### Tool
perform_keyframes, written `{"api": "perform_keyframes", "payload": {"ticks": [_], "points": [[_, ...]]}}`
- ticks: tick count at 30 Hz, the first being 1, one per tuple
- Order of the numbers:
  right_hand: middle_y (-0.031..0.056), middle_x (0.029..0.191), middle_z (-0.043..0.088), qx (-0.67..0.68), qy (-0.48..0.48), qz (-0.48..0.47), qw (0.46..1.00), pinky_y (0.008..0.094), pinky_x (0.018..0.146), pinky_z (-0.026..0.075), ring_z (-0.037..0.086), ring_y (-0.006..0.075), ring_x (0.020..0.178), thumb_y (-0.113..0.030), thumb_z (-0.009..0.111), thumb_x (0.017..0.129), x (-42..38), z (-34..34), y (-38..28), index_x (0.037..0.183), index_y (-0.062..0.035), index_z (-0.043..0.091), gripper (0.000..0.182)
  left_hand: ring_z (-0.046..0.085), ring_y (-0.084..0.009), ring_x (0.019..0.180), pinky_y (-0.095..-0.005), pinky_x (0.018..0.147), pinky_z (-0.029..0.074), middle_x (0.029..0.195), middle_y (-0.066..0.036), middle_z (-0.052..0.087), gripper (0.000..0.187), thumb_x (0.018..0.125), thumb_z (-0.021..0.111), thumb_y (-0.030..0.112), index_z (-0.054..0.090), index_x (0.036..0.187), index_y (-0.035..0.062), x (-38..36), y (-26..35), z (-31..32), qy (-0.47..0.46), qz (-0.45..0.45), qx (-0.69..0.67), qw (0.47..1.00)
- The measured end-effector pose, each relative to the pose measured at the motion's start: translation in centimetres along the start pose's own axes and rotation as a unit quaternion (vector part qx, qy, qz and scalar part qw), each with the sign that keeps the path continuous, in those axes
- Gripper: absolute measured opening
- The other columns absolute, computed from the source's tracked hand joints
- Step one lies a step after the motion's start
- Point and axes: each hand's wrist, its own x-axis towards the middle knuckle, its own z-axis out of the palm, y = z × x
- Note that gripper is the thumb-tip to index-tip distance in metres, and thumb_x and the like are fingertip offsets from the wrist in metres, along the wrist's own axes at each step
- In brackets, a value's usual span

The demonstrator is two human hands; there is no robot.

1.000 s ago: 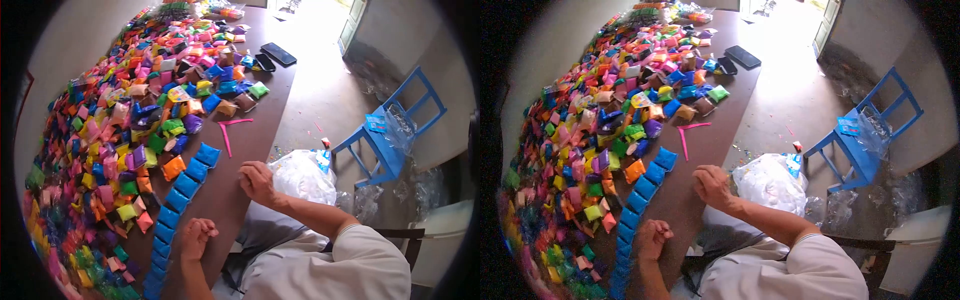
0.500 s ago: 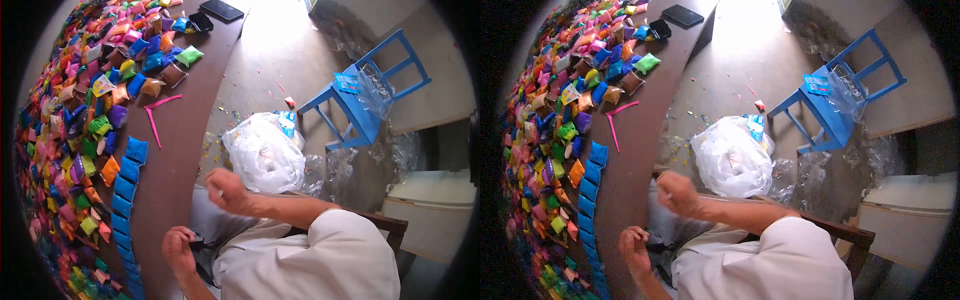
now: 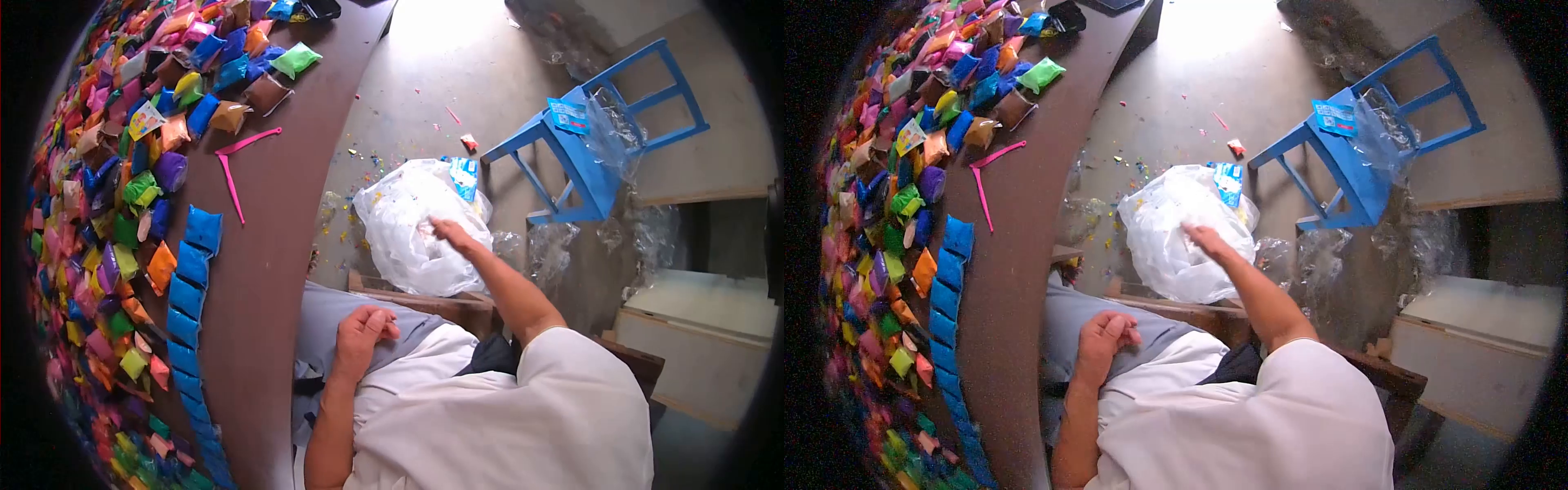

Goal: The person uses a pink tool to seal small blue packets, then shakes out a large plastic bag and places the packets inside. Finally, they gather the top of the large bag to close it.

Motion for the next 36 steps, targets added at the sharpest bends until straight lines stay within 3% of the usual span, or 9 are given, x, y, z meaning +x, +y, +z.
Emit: {"api": "perform_keyframes", "payload": {"ticks": [2, 3, 6, 7, 10, 14, 19, 28, 36], "points": [[0.0214, 0.092, 0.064, -0.070, -0.050, 0.007, 0.996, 0.0371, 0.080, 0.047, 0.061, 0.0252, 0.092, -0.067, 0.059, 0.076, 1.6, 4.1, 1.2, 0.099, 0.0085, 0.063, 0.079, 0.062, -0.0152, 0.075, -0.0288, 0.074, 0.053, 0.085, -0.008, 0.062, 0.028, 0.096, 0.052, 0.024, 0.058, 0.098, -0.0034, 0.6, -0.1, -0.3, -0.009, -0.025, -0.044, 0.999], [0.0203, 0.088, 0.065, -0.098, 0.006, -0.034, 0.995, 0.0369, 0.078, 0.048, 0.063, 0.0264, 0.088, -0.066, 0.063, 0.073, 1.3, 6.2, 1.7, 0.098, 0.0099, 0.061, 0.080, 0.062, -0.0156, 0.076, -0.0297, 0.074, 0.053, 0.086, -0.008, 0.061, 0.030, 0.097, 0.051, 0.025, 0.058, 0.099, -0.0035, 0.8, 0.1, -0.3, -0.005, -0.032, -0.048, 0.998], [0.0232, 0.084, 0.066, -0.066, -0.046, -0.023, 0.997, 0.0450, 0.072, 0.051, 0.065, 0.0368, 0.076, -0.038, 0.064, 0.076, -0.9, 8.1, -0.8, 0.103, 0.0039, 0.058, 0.050, 0.062, -0.0169, 0.078, -0.0320, 0.075, 0.054, 0.090, -0.009, 0.061, 0.033, 0.097, 0.050, 0.029, 0.056, 0.102, -0.0035, 1.2, 0.4, -0.2, 0.000, -0.054, -0.062, 0.997], [0.0258, 0.076, 0.063, -0.216, 0.124, -0.172, 0.953, 0.0491, 0.067, 0.050, 0.063, 0.0408, 0.071, -0.024, 0.057, 0.077, -1.5, 9.7, -0.8, 0.097, 0.0008, 0.055, 0.032, 0.062, -0.0171, 0.079, -0.0325, 0.076, 0.054, 0.091, -0.010, 0.061, 0.034, 0.097, 0.049, 0.030, 0.055, 0.102, -0.0032, 1.4, 0.7, -0.2, -0.001, -0.061, -0.068, 0.996], [0.0267, 0.070, 0.060, -0.262, 0.120, -0.172, 0.942, 0.0528, 0.066, 0.048, 0.060, 0.0451, 0.070, -0.019, 0.053, 0.080, -5.2, 10.2, -4.9, 0.092, 0.0006, 0.051, 0.023, 0.061, -0.0177, 0.082, -0.0335, 0.077, 0.054, 0.093, -0.011, 0.060, 0.036, 0.098, 0.048, 0.033, 0.054, 0.103, -0.0019, 2.8, 1.3, -0.2, -0.013, -0.085, -0.090, 0.992], [0.0233, 0.064, 0.058, -0.234, 0.112, -0.249, 0.933, 0.0516, 0.059, 0.047, 0.060, 0.0435, 0.062, -0.019, 0.057, 0.080, -7.2, 11.1, -5.3, 0.092, -0.0002, 0.049, 0.024, 0.061, -0.0174, 0.082, -0.0333, 0.077, 0.052, 0.091, -0.011, 0.060, 0.037, 0.097, 0.048, 0.037, 0.054, 0.103, 0.0010, 6.4, 0.6, -0.1, -0.004, -0.100, -0.034, 0.994], [0.0146, 0.058, 0.057, -0.213, 0.104, -0.359, 0.903, 0.0449, 0.050, 0.046, 0.059, 0.0356, 0.055, -0.012, 0.060, 0.077, -10.0, 11.0, -7.5, 0.095, 0.0005, 0.049, 0.024, 0.057, -0.0095, 0.070, -0.0243, 0.059, 0.043, 0.080, -0.002, 0.061, 0.034, 0.096, 0.049, 0.037, 0.059, 0.095, 0.0049, 10.5, -1.4, -0.8, 0.103, -0.076, 0.086, 0.988], [0.0113, 0.070, 0.057, -0.217, 0.047, -0.436, 0.872, 0.0414, 0.057, 0.042, 0.058, 0.0324, 0.065, -0.013, 0.064, 0.074, -12.4, 9.2, -11.5, 0.093, -0.0040, 0.051, 0.024, 0.053, -0.0148, 0.073, -0.0303, 0.065, 0.043, 0.079, -0.008, 0.059, 0.045, 0.095, 0.049, 0.041, 0.060, 0.095, -0.0032, 11.2, -1.2, -0.8, 0.108, 0.026, 0.261, 0.959], [0.0177, 0.088, 0.057, -0.171, -0.067, -0.453, 0.872, 0.0448, 0.066, 0.040, 0.056, 0.0350, 0.082, -0.016, 0.059, 0.076, -15.5, 9.4, -16.0, 0.101, -0.0016, 0.051, 0.030, 0.051, -0.0127, 0.076, -0.0289, 0.069, 0.044, 0.081, -0.006, 0.059, 0.038, 0.095, 0.050, 0.034, 0.058, 0.091, -0.0026, 10.9, -1.5, -1.5, 0.162, 0.094, 0.181, 0.966]]}}
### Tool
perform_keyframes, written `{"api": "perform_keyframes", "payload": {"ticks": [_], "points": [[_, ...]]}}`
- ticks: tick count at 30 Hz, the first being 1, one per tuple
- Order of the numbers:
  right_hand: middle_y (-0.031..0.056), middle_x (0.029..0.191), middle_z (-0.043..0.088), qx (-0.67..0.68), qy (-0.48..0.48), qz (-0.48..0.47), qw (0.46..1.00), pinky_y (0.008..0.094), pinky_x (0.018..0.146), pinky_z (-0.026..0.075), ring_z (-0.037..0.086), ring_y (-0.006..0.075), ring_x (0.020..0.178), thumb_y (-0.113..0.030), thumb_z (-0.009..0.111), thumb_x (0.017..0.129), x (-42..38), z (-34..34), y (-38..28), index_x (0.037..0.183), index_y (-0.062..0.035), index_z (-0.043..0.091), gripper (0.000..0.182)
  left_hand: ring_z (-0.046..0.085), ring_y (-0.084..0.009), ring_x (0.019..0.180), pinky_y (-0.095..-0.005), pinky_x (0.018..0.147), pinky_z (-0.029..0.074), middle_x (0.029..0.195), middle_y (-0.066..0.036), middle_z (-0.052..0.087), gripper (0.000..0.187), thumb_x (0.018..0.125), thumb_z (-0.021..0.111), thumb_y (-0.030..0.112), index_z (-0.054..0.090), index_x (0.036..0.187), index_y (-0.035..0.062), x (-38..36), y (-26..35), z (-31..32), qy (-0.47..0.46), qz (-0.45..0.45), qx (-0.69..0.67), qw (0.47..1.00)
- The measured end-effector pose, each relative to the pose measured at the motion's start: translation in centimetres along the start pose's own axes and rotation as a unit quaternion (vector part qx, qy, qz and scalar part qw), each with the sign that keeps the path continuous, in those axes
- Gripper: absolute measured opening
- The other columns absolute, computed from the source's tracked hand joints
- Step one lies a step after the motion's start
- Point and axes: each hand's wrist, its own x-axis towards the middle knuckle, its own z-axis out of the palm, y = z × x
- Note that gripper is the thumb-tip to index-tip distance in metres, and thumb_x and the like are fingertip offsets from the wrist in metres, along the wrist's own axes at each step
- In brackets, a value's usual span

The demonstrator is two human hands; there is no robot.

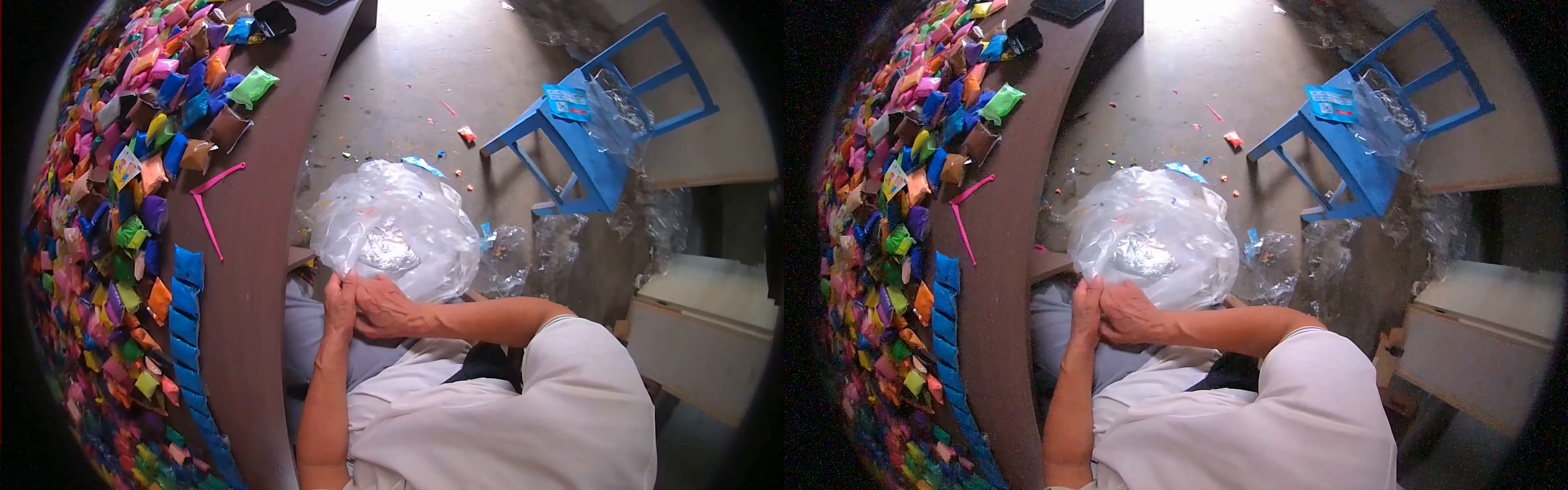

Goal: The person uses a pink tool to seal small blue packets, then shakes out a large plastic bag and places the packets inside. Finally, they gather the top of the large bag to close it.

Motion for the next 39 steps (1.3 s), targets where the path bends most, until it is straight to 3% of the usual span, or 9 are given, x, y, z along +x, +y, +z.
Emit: {"api": "perform_keyframes", "payload": {"ticks": [6, 9, 13, 17, 19, 21, 25, 31, 39], "points": [[0.0198, 0.095, 0.059, 0.087, 0.012, 0.050, 0.995, 0.0455, 0.080, 0.043, 0.055, 0.0371, 0.090, -0.015, 0.058, 0.080, -5.0, -0.3, 2.7, 0.120, -0.0026, 0.054, 0.042, 0.057, -0.0116, 0.070, -0.0271, 0.066, 0.047, 0.080, -0.005, 0.062, 0.033, 0.097, 0.047, 0.029, 0.060, 0.090, -0.0004, -0.5, -0.7, -0.3, 0.029, -0.063, -0.092, 0.993], [0.0210, 0.101, 0.060, -0.051, 0.164, 0.129, 0.977, 0.0442, 0.087, 0.044, 0.057, 0.0369, 0.097, -0.017, 0.064, 0.077, -4.4, -0.9, 9.8, 0.110, -0.0002, 0.058, 0.037, 0.056, -0.0110, 0.068, -0.0264, 0.065, 0.047, 0.078, -0.004, 0.062, 0.032, 0.097, 0.047, 0.028, 0.059, 0.087, 0.0004, -0.8, 0.1, 0.0, 0.058, -0.055, -0.118, 0.990], [0.0212, 0.114, 0.054, -0.285, 0.130, 0.281, 0.907, 0.0443, 0.086, 0.044, 0.053, 0.0381, 0.104, -0.036, 0.072, 0.072, -2.4, -3.1, 17.1, 0.114, 0.0016, 0.051, 0.059, 0.053, -0.0095, 0.066, -0.0258, 0.062, 0.044, 0.074, -0.002, 0.061, 0.032, 0.097, 0.048, 0.027, 0.059, 0.081, 0.0014, -1.3, 1.3, 0.1, 0.056, -0.017, -0.099, 0.993], [0.0196, 0.103, 0.062, -0.403, 0.159, 0.382, 0.816, 0.0445, 0.083, 0.043, 0.059, 0.0365, 0.099, -0.034, 0.067, 0.075, -1.9, -2.3, 22.1, 0.105, -0.0024, 0.055, 0.046, 0.047, -0.0071, 0.063, -0.0254, 0.057, 0.040, 0.068, 0.001, 0.056, 0.036, 0.096, 0.050, 0.028, 0.057, 0.073, 0.0020, -2.0, 2.1, -0.1, 0.047, 0.039, 0.008, 0.998], [0.0182, 0.094, 0.066, -0.301, 0.075, 0.482, 0.820, 0.0449, 0.081, 0.044, 0.063, 0.0359, 0.093, -0.030, 0.064, 0.077, -1.8, -3.7, 25.3, 0.099, -0.0057, 0.059, 0.033, 0.045, -0.0063, 0.062, -0.0250, 0.056, 0.039, 0.065, 0.002, 0.054, 0.037, 0.096, 0.050, 0.029, 0.056, 0.071, 0.0019, -2.8, 3.3, -0.4, 0.051, 0.056, 0.042, 0.996], [0.0160, 0.078, 0.066, -0.337, 0.175, 0.405, 0.832, 0.0471, 0.075, 0.045, 0.065, 0.0356, 0.081, -0.025, 0.057, 0.079, -1.9, -5.9, 26.0, 0.085, -0.0085, 0.061, 0.018, 0.043, -0.0063, 0.061, -0.0250, 0.056, 0.038, 0.064, 0.003, 0.052, 0.038, 0.096, 0.050, 0.030, 0.056, 0.071, 0.0013, -2.9, 2.2, -1.0, 0.061, 0.031, -0.014, 0.998], [0.0183, 0.084, 0.067, -0.229, 0.389, 0.291, 0.843, 0.0440, 0.076, 0.049, 0.065, 0.0356, 0.082, -0.020, 0.054, 0.079, -0.1, -13.1, 23.4, 0.091, -0.0068, 0.067, 0.022, 0.047, -0.0059, 0.066, -0.0239, 0.060, 0.041, 0.071, 0.004, 0.055, 0.035, 0.095, 0.052, 0.033, 0.060, 0.078, 0.0034, -2.8, 1.5, -1.2, 0.083, 0.038, -0.073, 0.993], [0.0161, 0.074, 0.067, -0.208, 0.389, 0.226, 0.869, 0.0393, 0.067, 0.051, 0.066, 0.0306, 0.069, -0.019, 0.059, 0.075, 2.6, -21.8, 14.1, 0.095, -0.0055, 0.067, 0.025, 0.042, -0.0055, 0.058, -0.0245, 0.053, 0.036, 0.060, 0.003, 0.051, 0.042, 0.096, 0.050, 0.032, 0.056, 0.067, 0.0022, -2.8, 2.9, -0.6, 0.054, 0.039, -0.062, 0.996], [0.0058, 0.055, 0.055, -0.269, 0.408, 0.090, 0.868, 0.0282, 0.051, 0.045, 0.053, 0.0105, 0.050, -0.002, 0.058, 0.073, 3.9, -25.0, 3.5, 0.107, -0.0055, 0.063, 0.034, 0.041, -0.0066, 0.056, -0.0271, 0.051, 0.036, 0.058, 0.002, 0.050, 0.043, 0.096, 0.052, 0.032, 0.052, 0.064, 0.0020, -3.0, 2.4, -0.8, 0.023, 0.048, -0.047, 0.998]]}}
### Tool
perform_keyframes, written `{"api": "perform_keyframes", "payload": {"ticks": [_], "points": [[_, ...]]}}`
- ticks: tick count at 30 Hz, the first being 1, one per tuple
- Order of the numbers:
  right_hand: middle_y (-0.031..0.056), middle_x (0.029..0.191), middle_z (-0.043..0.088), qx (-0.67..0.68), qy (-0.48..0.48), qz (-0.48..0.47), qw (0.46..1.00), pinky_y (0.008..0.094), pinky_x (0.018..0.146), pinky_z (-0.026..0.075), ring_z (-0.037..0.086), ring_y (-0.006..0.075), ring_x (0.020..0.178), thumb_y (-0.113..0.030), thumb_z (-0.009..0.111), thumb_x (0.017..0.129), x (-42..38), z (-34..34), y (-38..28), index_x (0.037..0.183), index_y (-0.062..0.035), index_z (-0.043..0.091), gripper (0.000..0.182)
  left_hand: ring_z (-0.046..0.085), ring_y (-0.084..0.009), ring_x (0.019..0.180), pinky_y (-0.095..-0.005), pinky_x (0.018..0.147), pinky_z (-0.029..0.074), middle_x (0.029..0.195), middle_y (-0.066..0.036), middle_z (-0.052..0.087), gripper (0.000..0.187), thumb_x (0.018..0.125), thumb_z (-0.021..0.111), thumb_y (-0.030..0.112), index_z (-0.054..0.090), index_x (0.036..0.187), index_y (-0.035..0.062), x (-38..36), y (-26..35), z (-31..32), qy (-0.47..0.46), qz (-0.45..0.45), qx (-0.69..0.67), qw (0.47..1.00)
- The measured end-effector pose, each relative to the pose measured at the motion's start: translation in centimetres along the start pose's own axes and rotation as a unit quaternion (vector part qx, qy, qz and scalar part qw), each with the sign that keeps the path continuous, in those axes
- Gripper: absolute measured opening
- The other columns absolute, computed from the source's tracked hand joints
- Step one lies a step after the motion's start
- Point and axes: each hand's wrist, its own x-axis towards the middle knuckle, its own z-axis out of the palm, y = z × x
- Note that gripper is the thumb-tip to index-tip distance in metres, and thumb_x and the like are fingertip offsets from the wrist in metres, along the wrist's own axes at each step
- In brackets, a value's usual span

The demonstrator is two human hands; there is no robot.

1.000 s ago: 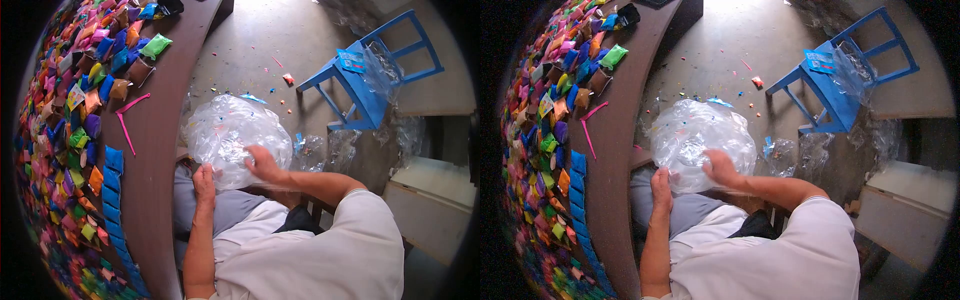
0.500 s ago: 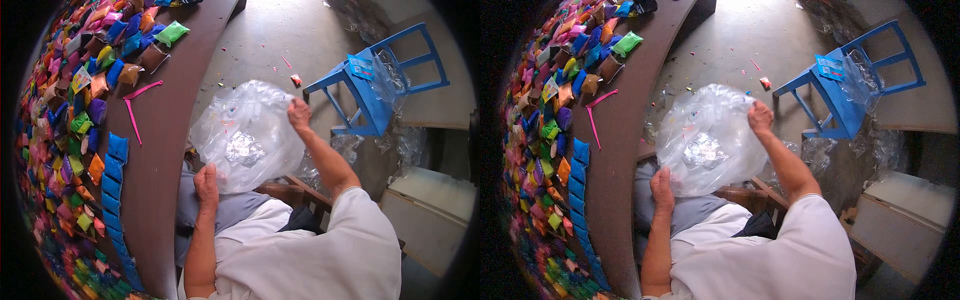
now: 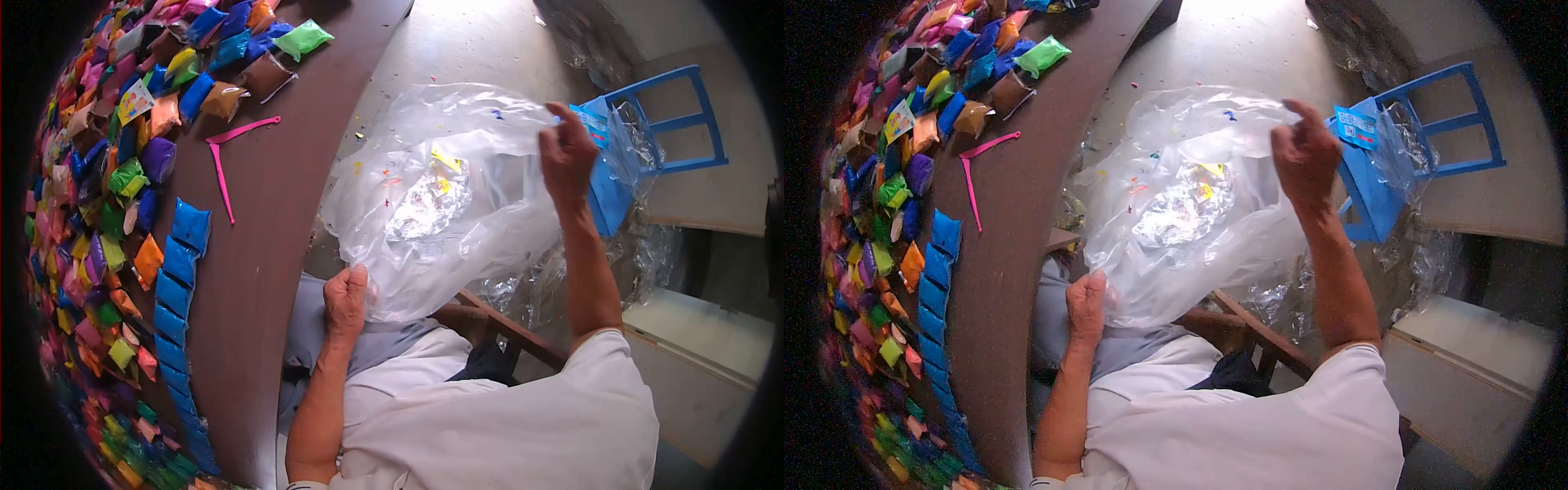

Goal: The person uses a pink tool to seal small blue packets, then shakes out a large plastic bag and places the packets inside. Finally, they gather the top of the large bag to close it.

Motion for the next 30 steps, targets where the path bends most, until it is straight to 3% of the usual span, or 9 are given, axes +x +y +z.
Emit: {"api": "perform_keyframes", "payload": {"ticks": [4, 6, 10, 13, 18, 21, 25, 28, 30], "points": [[-0.0013, 0.064, 0.055, 0.175, 0.067, -0.054, 0.981, 0.0238, 0.052, 0.041, 0.049, 0.0056, 0.057, -0.002, 0.058, 0.079, 0.0, -4.0, -7.5, 0.105, -0.0045, 0.064, 0.027, 0.041, -0.0092, 0.054, -0.0296, 0.050, 0.037, 0.056, -0.002, 0.048, 0.046, 0.096, 0.051, 0.033, 0.049, 0.062, 0.0017, 0.1, 0.0, -0.4, 0.016, 0.028, 0.066, 0.997], [0.0032, 0.073, 0.065, 0.016, -0.152, 0.010, 0.988, 0.0243, 0.056, 0.046, 0.055, 0.0076, 0.060, -0.006, 0.061, 0.081, 1.3, -2.7, -5.8, 0.101, -0.0027, 0.064, 0.021, 0.040, -0.0106, 0.053, -0.0306, 0.050, 0.037, 0.054, -0.003, 0.046, 0.047, 0.096, 0.051, 0.032, 0.046, 0.062, 0.0013, -0.1, 0.8, 0.5, 0.018, 0.021, 0.041, 0.999], [0.0018, 0.080, 0.066, 0.179, 0.049, -0.063, 0.981, 0.0211, 0.061, 0.046, 0.056, 0.0049, 0.069, -0.005, 0.062, 0.081, 1.4, -6.3, -8.4, 0.101, -0.0066, 0.067, 0.021, 0.040, -0.0115, 0.053, -0.0315, 0.050, 0.037, 0.053, -0.004, 0.044, 0.046, 0.097, 0.049, 0.032, 0.045, 0.063, 0.0005, 0.1, 0.4, 0.1, 0.037, 0.059, 0.104, 0.992], [0.0054, 0.084, 0.065, 0.096, 0.032, -0.022, 0.995, 0.0226, 0.076, 0.047, 0.059, 0.0109, 0.075, -0.010, 0.062, 0.080, 2.2, -7.9, -9.3, 0.102, 0.0010, 0.065, 0.024, 0.048, -0.0091, 0.057, -0.0271, 0.054, 0.040, 0.060, 0.000, 0.054, 0.044, 0.096, 0.049, 0.035, 0.056, 0.068, 0.0015, 0.9, -0.6, -0.2, 0.010, 0.033, 0.035, 0.999], [0.0078, 0.088, 0.069, 0.148, 0.148, -0.077, 0.975, 0.0263, 0.067, 0.051, 0.064, 0.0122, 0.075, -0.011, 0.061, 0.082, 1.4, -8.4, -10.5, 0.101, -0.0006, 0.066, 0.022, 0.045, -0.0103, 0.056, -0.0292, 0.052, 0.039, 0.058, -0.001, 0.052, 0.044, 0.096, 0.050, 0.034, 0.053, 0.066, 0.0012, 0.2, 0.9, -0.4, 0.011, 0.033, 0.010, 0.999], [0.0066, 0.083, 0.069, -0.037, -0.013, -0.052, 0.998, 0.0252, 0.064, 0.050, 0.062, 0.0099, 0.071, -0.010, 0.059, 0.084, 3.1, -6.0, -7.7, 0.102, -0.0037, 0.067, 0.020, 0.038, -0.0117, 0.054, -0.0312, 0.051, 0.037, 0.055, -0.004, 0.045, 0.043, 0.096, 0.052, 0.030, 0.047, 0.065, -0.0002, -0.4, 1.2, 0.2, 0.001, 0.047, 0.014, 0.999], [0.0038, 0.074, 0.066, -0.020, 0.054, -0.041, 0.998, 0.0242, 0.063, 0.049, 0.059, 0.0071, 0.066, -0.008, 0.060, 0.083, 2.2, -5.2, -6.1, 0.100, -0.0050, 0.068, 0.019, 0.035, -0.0158, 0.053, -0.0341, 0.050, 0.035, 0.054, -0.010, 0.040, 0.043, 0.094, 0.054, 0.028, 0.044, 0.064, -0.0006, -0.6, 0.7, 0.7, 0.018, 0.086, 0.064, 0.994], [0.0062, 0.079, 0.066, -0.008, 0.011, -0.007, 1.000, 0.0267, 0.066, 0.051, 0.062, 0.0114, 0.069, -0.006, 0.061, 0.081, 1.6, -4.3, -5.2, 0.098, -0.0046, 0.068, 0.019, 0.032, -0.0185, 0.052, -0.0363, 0.049, 0.033, 0.055, -0.014, 0.034, 0.044, 0.094, 0.055, 0.028, 0.042, 0.063, -0.0009, -0.3, 0.7, 1.0, 0.025, 0.103, 0.090, 0.990], [0.0085, 0.085, 0.066, -0.052, -0.003, -0.061, 0.997, 0.0302, 0.072, 0.051, 0.064, 0.0167, 0.075, -0.005, 0.061, 0.079, 1.2, -3.8, -4.8, 0.096, -0.0048, 0.068, 0.019, 0.030, -0.0189, 0.053, -0.0369, 0.049, 0.032, 0.055, -0.014, 0.032, 0.045, 0.094, 0.055, 0.028, 0.041, 0.063, -0.0010, -0.3, 0.4, 1.2, 0.024, 0.102, 0.089, 0.991]]}}
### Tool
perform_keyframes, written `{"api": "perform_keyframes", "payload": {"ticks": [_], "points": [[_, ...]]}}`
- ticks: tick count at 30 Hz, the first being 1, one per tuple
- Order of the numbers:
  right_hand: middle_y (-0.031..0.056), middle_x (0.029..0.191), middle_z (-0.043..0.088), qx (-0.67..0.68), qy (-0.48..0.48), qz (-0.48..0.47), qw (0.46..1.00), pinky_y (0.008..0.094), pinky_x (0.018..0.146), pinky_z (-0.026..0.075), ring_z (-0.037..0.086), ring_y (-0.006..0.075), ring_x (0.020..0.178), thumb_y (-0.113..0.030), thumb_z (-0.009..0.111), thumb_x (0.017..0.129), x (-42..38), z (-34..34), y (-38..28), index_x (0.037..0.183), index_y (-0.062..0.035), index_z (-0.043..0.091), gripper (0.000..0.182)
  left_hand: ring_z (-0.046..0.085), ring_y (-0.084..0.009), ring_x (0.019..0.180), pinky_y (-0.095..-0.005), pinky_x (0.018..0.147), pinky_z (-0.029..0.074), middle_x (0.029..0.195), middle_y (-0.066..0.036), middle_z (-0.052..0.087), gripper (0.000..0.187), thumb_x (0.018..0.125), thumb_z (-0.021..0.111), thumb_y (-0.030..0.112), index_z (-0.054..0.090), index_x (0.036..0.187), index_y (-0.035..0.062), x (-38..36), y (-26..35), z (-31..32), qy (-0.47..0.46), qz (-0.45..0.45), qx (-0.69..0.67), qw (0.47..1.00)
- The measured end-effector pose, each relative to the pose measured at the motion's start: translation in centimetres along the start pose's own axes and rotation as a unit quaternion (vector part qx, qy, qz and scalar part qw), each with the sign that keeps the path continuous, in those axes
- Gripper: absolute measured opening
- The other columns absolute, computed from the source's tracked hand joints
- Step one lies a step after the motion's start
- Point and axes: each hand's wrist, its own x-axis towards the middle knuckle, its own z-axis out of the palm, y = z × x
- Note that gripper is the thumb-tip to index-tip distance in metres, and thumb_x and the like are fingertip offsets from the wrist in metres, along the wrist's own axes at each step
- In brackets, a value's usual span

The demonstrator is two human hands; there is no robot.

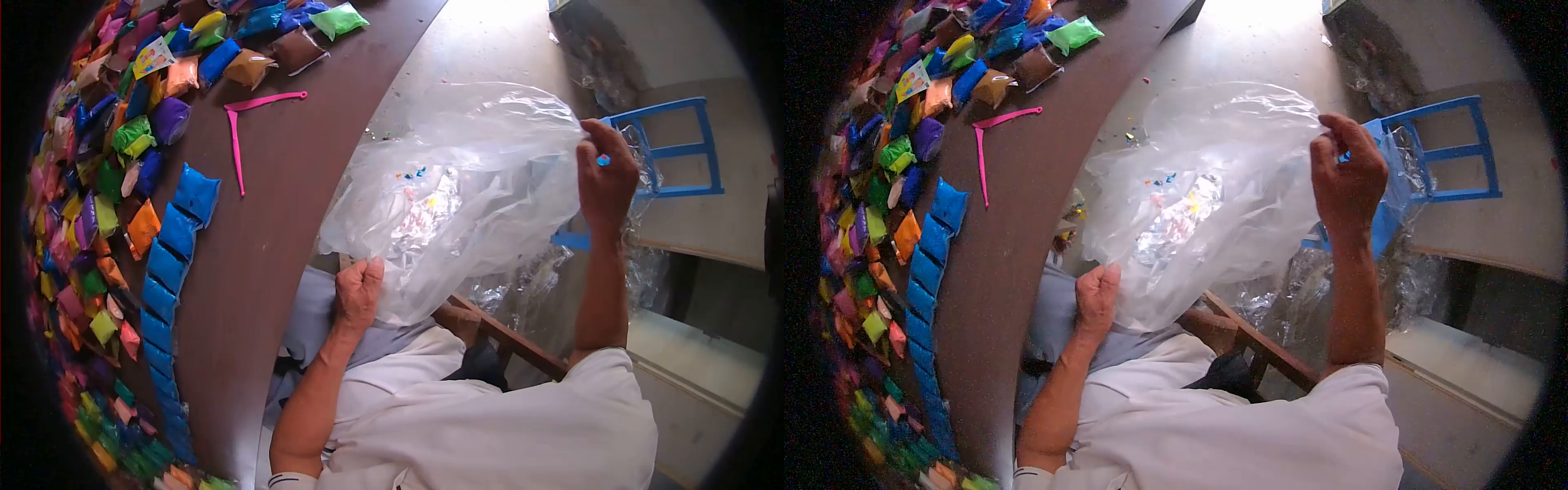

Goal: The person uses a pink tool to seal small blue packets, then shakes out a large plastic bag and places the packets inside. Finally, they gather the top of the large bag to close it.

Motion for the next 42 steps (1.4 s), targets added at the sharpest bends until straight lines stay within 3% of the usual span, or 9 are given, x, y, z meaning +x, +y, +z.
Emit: {"api": "perform_keyframes", "payload": {"ticks": [7, 13, 15, 17, 23, 25, 28, 32, 42], "points": [[0.0097, 0.086, 0.065, 0.137, -0.085, -0.180, 0.970, 0.0343, 0.070, 0.050, 0.062, 0.0264, 0.077, 0.000, 0.067, 0.064, -5.9, 4.9, -4.2, 0.082, -0.0053, 0.063, 0.019, 0.028, -0.0146, 0.053, -0.0362, 0.047, 0.030, 0.055, -0.011, 0.028, 0.046, 0.094, 0.055, 0.028, 0.038, 0.062, 0.0000, -0.4, 0.1, 0.9, -0.025, -0.014, -0.014, 0.999], [0.0158, 0.077, 0.063, -0.010, -0.598, -0.173, 0.782, 0.0409, 0.065, 0.049, 0.062, 0.0330, 0.073, -0.014, 0.055, 0.075, -13.1, 12.3, -2.6, 0.075, -0.0047, 0.064, 0.013, 0.027, -0.0130, 0.053, -0.0350, 0.046, 0.030, 0.055, -0.008, 0.026, 0.046, 0.094, 0.056, 0.028, 0.038, 0.062, 0.0007, -1.0, 1.0, 0.8, -0.028, -0.026, -0.025, 0.999], [0.0177, 0.073, 0.063, -0.094, -0.603, -0.166, 0.774, 0.0451, 0.068, 0.047, 0.061, 0.0353, 0.074, -0.017, 0.055, 0.077, -15.2, 15.8, 1.9, 0.072, -0.0038, 0.066, 0.018, 0.027, -0.0126, 0.053, -0.0345, 0.046, 0.030, 0.055, -0.007, 0.026, 0.046, 0.094, 0.056, 0.028, 0.037, 0.062, 0.0008, -1.3, 1.1, 1.0, -0.036, -0.026, -0.028, 0.999], [0.0204, 0.075, 0.062, -0.191, -0.303, -0.185, 0.915, 0.0481, 0.070, 0.046, 0.061, 0.0356, 0.078, -0.020, 0.059, 0.077, -14.4, 17.2, 5.7, 0.079, -0.0002, 0.066, 0.021, 0.028, -0.0120, 0.054, -0.0341, 0.046, 0.030, 0.054, -0.007, 0.027, 0.046, 0.094, 0.056, 0.028, 0.037, 0.062, 0.0008, -1.5, 1.4, 1.0, -0.039, -0.022, -0.028, 0.999], [0.0195, 0.092, 0.060, 0.037, -0.099, -0.124, 0.987, 0.0457, 0.076, 0.047, 0.058, 0.0378, 0.082, -0.009, 0.062, 0.077, -8.7, 10.6, -0.1, 0.105, 0.0013, 0.055, 0.030, 0.029, -0.0105, 0.055, -0.0335, 0.045, 0.030, 0.054, -0.006, 0.028, 0.045, 0.094, 0.055, 0.027, 0.038, 0.061, 0.0006, -0.9, 2.6, 1.1, -0.050, -0.021, -0.055, 0.997], [0.0201, 0.086, 0.064, -0.035, -0.457, -0.038, 0.888, 0.0467, 0.077, 0.049, 0.062, 0.0375, 0.087, -0.010, 0.057, 0.078, -12.4, 11.8, -0.5, 0.092, -0.0019, 0.060, 0.017, 0.029, -0.0105, 0.054, -0.0336, 0.045, 0.030, 0.054, -0.006, 0.028, 0.045, 0.094, 0.055, 0.026, 0.038, 0.061, 0.0005, -0.9, 3.5, 1.7, -0.065, -0.021, -0.061, 0.996], [0.0185, 0.084, 0.066, -0.116, -0.687, -0.098, 0.711, 0.0442, 0.074, 0.051, 0.065, 0.0364, 0.085, -0.017, 0.051, 0.083, -16.4, 15.9, 1.6, 0.087, -0.0017, 0.065, 0.021, 0.028, -0.0105, 0.054, -0.0338, 0.045, 0.030, 0.053, -0.006, 0.029, 0.045, 0.094, 0.055, 0.026, 0.038, 0.061, 0.0003, -1.1, 3.6, 1.7, -0.079, -0.024, -0.050, 0.995], [0.0153, 0.085, 0.068, -0.096, -0.766, -0.106, 0.627, 0.0404, 0.072, 0.051, 0.066, 0.0313, 0.085, -0.021, 0.052, 0.086, -15.3, 22.0, 2.9, 0.092, -0.0020, 0.067, 0.025, 0.028, -0.0112, 0.052, -0.0337, 0.045, 0.030, 0.053, -0.007, 0.029, 0.045, 0.094, 0.055, 0.026, 0.038, 0.061, 0.0002, -1.6, 4.0, 1.7, -0.089, -0.038, -0.067, 0.993], [0.0146, 0.086, 0.068, 0.037, -0.708, 0.046, 0.704, 0.0399, 0.073, 0.051, 0.066, 0.0298, 0.085, -0.023, 0.053, 0.087, -22.3, 25.9, 3.8, 0.092, -0.0017, 0.067, 0.026, 0.027, -0.0089, 0.054, -0.0316, 0.045, 0.027, 0.054, -0.002, 0.027, 0.045, 0.094, 0.056, 0.023, 0.037, 0.060, 0.0010, -2.4, 5.5, 0.1, -0.040, -0.042, -0.065, 0.996]]}}
